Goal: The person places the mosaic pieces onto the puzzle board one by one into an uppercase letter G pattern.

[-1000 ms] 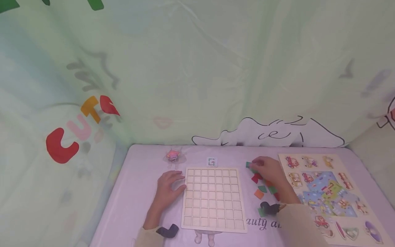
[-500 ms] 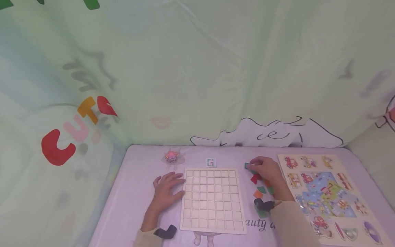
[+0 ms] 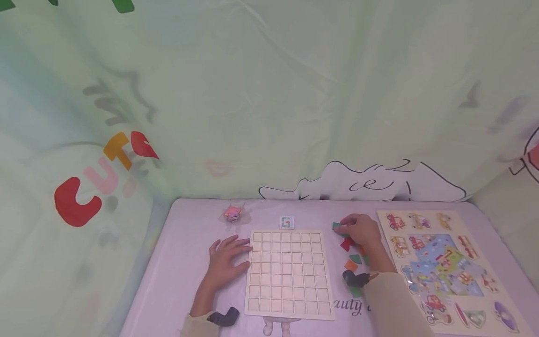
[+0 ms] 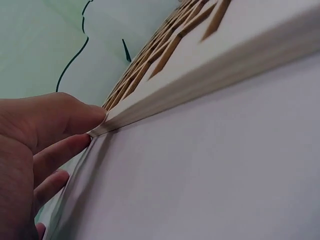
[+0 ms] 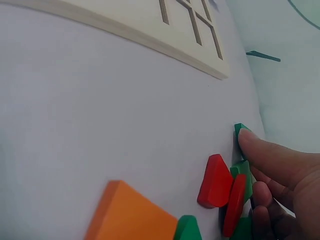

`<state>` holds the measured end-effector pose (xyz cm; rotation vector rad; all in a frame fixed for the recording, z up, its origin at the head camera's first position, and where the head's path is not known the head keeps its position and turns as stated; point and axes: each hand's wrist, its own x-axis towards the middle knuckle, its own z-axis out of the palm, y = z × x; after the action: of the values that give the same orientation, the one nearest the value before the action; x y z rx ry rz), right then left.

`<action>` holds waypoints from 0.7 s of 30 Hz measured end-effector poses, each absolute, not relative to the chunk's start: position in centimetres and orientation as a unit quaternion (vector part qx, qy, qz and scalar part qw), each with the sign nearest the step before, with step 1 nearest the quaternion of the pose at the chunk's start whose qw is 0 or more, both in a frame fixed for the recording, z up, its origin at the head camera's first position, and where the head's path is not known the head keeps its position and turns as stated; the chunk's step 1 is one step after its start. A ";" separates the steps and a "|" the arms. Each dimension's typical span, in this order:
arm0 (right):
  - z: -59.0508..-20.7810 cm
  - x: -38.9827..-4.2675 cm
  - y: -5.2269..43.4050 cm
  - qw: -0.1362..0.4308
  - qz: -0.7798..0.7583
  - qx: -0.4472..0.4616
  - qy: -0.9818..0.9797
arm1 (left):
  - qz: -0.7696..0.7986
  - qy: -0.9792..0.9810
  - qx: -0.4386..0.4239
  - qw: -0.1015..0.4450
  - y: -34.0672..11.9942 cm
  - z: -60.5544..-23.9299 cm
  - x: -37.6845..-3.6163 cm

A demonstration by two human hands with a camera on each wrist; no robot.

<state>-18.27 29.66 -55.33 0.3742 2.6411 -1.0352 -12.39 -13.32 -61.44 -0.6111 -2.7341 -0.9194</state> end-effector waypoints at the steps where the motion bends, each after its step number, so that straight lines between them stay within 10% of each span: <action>1: -55.3 -18.2 29.6 0.139 -0.360 0.131 0.913 | -0.311 -0.923 -0.206 0.094 -13.3 -61.5 -12.4; 21: -55.2 -18.4 29.9 0.167 -0.370 0.136 0.904 | -0.306 -0.922 -0.220 0.087 -13.5 -61.3 -12.5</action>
<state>-18.44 29.94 -55.21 0.3863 2.5729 -1.0522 -12.52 -13.49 -61.29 -0.6565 -2.7464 -0.9110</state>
